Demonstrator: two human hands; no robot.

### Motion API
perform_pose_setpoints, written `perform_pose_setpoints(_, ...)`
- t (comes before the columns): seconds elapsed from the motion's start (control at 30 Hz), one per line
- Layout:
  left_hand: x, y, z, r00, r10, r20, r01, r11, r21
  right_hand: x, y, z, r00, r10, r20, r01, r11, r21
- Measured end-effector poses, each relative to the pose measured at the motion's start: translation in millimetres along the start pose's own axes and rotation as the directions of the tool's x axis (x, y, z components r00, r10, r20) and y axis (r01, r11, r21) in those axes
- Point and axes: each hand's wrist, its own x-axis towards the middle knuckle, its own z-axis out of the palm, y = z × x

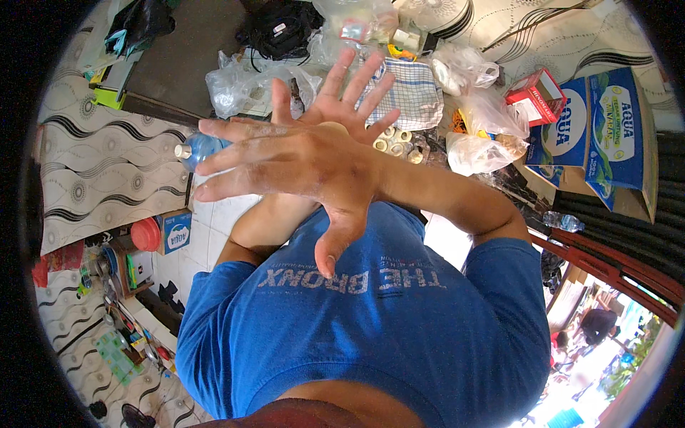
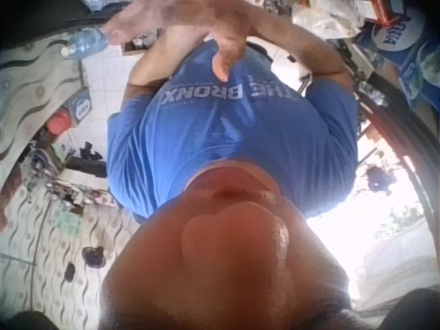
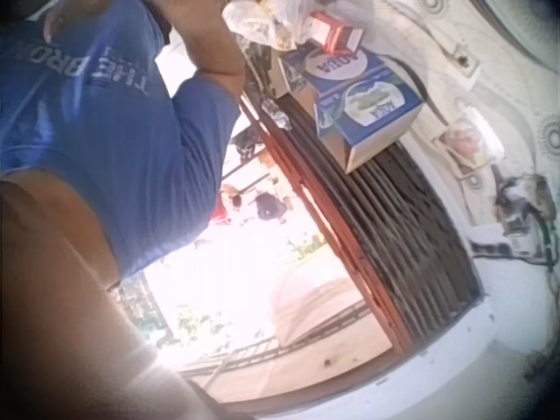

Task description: The person prepares dough by shaping it by hand and inserting a small blue plastic object into the center to form a ring.

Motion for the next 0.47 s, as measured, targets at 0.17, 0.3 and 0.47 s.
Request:
perform_pose_setpoints(0.17, -3, -6, -7, 0.998, 0.049, -0.029, -0.046, 0.995, 0.091, -31, 41, 34, 0.857, -0.089, -0.508, 0.251, 0.932, 0.260)
perform_pose_setpoints(0.3, 7, -7, 13, 0.944, 0.327, 0.050, -0.325, 0.889, 0.323, -20, 25, -30, 0.886, 0.093, -0.454, 0.146, 0.873, 0.466)
perform_pose_setpoints(0.47, 14, -2, -2, 0.618, 0.669, 0.413, -0.740, 0.318, 0.592, 6, -7, -6, 0.485, 0.354, -0.800, 0.017, 0.910, 0.414)
